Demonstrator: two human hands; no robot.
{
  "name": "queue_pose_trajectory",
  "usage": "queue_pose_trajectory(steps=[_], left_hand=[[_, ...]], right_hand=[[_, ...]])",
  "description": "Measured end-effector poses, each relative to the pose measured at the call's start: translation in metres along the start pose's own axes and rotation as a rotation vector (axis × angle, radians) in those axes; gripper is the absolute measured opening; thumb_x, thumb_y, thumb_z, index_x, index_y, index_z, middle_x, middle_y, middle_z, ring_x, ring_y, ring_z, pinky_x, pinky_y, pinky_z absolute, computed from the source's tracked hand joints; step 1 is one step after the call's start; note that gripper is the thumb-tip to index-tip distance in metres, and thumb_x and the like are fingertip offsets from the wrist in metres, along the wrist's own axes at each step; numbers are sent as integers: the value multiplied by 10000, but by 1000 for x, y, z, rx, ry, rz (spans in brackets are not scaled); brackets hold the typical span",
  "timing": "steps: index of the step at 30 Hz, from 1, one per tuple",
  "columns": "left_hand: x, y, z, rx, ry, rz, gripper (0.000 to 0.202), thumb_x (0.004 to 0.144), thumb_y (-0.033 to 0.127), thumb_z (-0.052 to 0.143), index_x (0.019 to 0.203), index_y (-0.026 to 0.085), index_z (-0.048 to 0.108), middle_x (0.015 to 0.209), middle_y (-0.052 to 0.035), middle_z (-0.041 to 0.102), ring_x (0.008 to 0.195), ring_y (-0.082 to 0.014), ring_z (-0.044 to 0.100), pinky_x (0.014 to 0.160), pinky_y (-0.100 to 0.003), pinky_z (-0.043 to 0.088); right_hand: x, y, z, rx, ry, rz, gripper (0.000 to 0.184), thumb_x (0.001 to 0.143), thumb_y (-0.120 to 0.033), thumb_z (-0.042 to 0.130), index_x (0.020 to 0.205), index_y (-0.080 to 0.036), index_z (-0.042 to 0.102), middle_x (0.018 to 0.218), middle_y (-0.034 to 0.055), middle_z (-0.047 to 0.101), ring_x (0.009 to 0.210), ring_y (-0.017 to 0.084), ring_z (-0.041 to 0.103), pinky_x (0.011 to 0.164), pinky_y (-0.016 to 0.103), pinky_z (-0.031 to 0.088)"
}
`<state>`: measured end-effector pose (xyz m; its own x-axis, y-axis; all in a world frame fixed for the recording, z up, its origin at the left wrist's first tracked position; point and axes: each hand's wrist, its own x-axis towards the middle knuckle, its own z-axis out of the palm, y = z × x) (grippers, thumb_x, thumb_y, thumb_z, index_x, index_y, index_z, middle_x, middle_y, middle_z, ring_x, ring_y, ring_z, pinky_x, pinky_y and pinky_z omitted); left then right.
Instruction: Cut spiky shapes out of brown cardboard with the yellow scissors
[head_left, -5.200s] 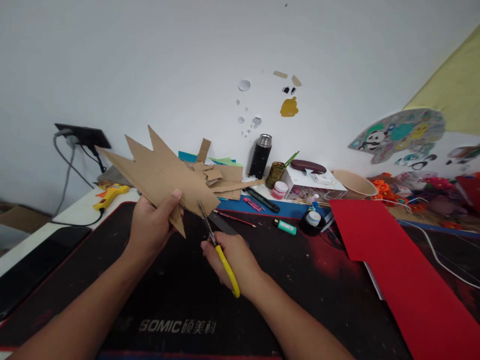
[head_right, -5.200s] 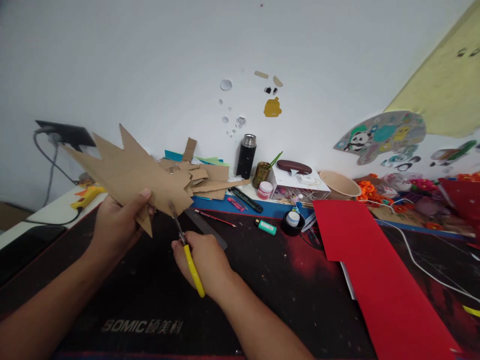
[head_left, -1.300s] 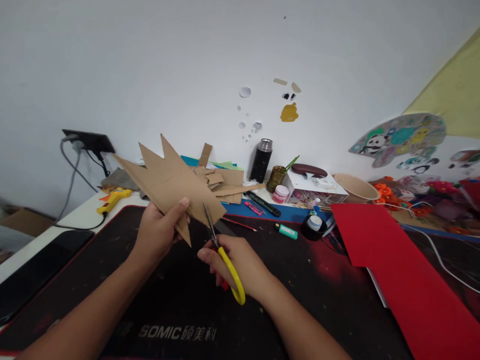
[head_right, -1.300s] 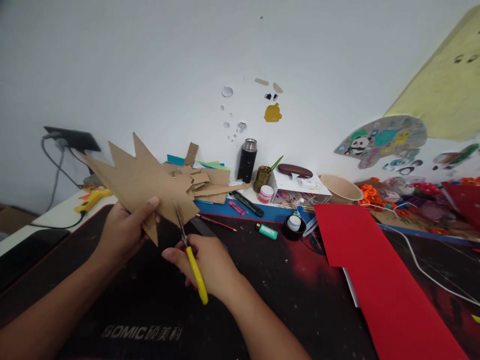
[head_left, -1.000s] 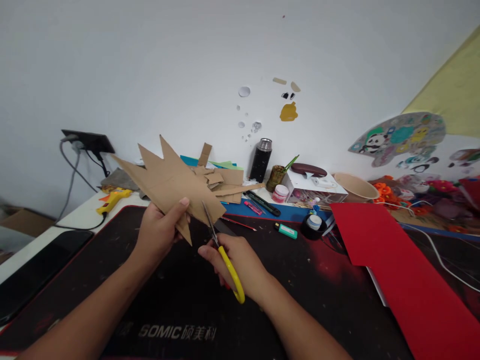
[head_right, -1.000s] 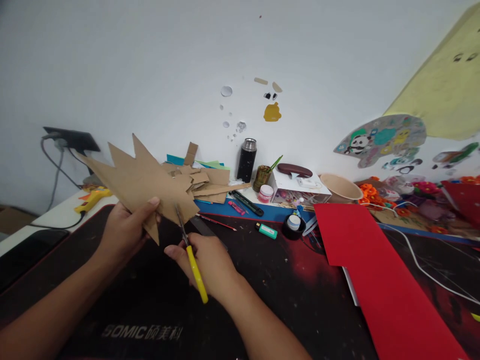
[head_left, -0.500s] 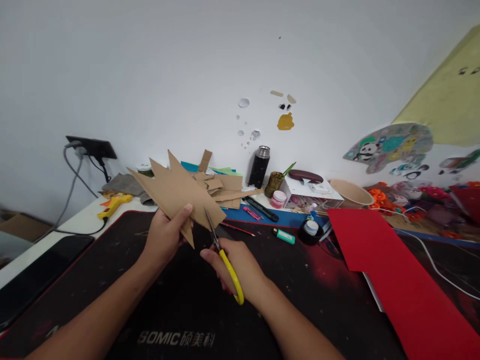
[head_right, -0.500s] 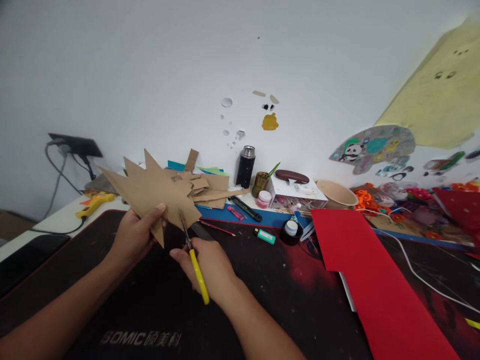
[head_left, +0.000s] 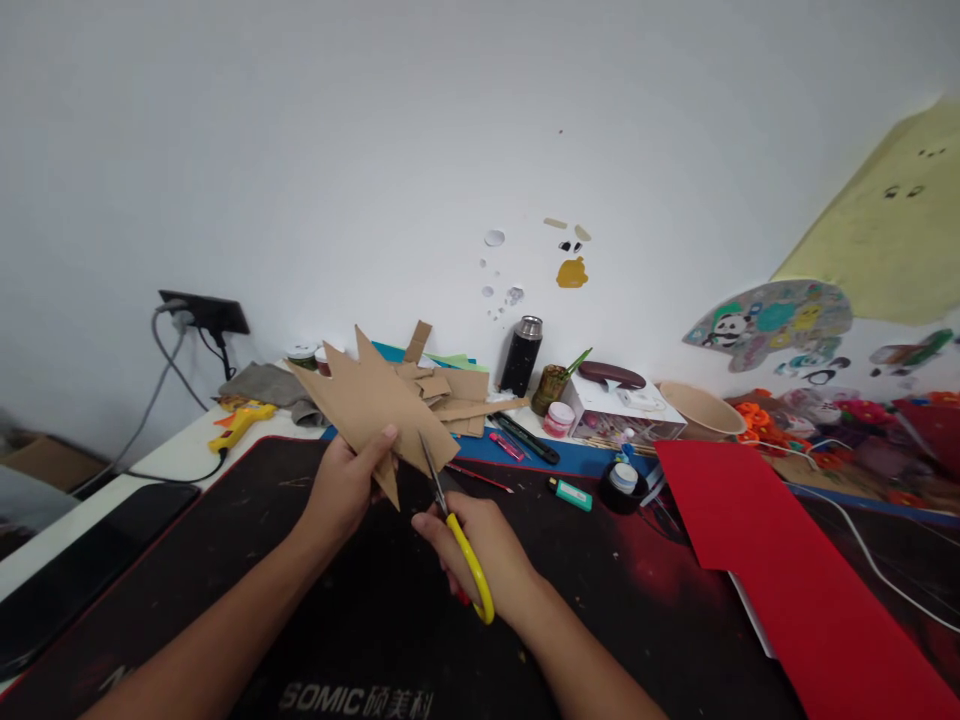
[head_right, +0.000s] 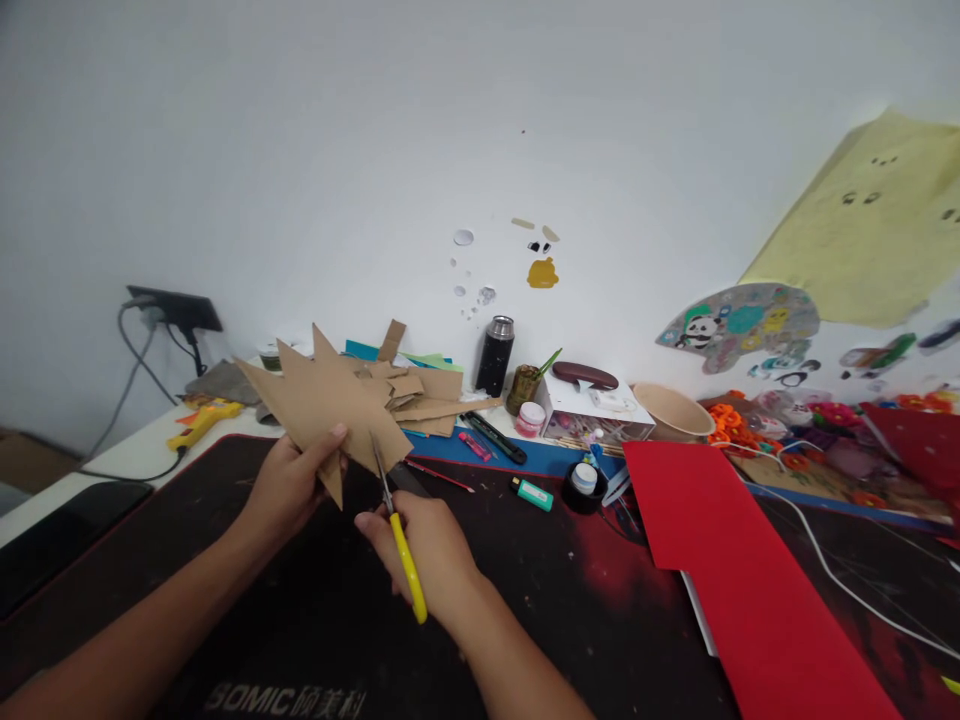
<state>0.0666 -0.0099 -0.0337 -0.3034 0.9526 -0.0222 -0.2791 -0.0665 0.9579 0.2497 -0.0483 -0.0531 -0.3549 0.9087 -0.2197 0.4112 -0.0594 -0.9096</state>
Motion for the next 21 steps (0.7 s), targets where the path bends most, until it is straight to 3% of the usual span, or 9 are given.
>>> queue_pose_trajectory(steps=[5, 8, 11, 16, 21], left_hand=[[2, 1, 0, -50, 10, -1, 425, 656, 465, 966, 799, 178, 688, 624, -1, 670, 483, -153, 583, 423, -246, 442], [6, 5, 0, -184, 48, 24, 420, 679, 398, 958, 961, 177, 740, 811, -38, 777, 685, -215, 717, 591, -298, 573], [14, 12, -4, -277, 85, 40, 373, 796, 428, 853, 1067, 191, 754, 999, -75, 831, 897, -272, 779, 730, -342, 625], [32, 27, -19, -306, 111, 32, 345, 912, 483, 691, 1110, 209, 759, 996, -78, 837, 897, -252, 800, 672, -297, 602], [36, 35, -25, -362, 219, 86, 156, 890, 318, 707, 983, 201, 750, 920, -58, 824, 841, -224, 782, 652, -265, 593]], right_hand=[[-2, -5, -3, -44, 22, -52, 191, 1052, -356, 698, 938, -203, 681, 555, -78, 565, 399, 106, 554, 389, 170, 379], [-1, -1, -2, -20, 21, -72, 190, 1048, -369, 693, 961, -200, 695, 587, -72, 585, 408, 100, 557, 395, 167, 390], [2, 6, -1, -13, 31, -68, 217, 1046, -403, 690, 977, -197, 706, 594, -66, 590, 426, 98, 565, 410, 162, 391], [1, 6, 0, -46, 25, -84, 213, 1046, -406, 684, 988, -202, 708, 597, -61, 592, 439, 113, 582, 415, 175, 394], [-3, -4, -2, -150, 51, -108, 201, 1024, -374, 712, 927, -198, 709, 621, -49, 587, 437, 117, 581, 437, 192, 399]])
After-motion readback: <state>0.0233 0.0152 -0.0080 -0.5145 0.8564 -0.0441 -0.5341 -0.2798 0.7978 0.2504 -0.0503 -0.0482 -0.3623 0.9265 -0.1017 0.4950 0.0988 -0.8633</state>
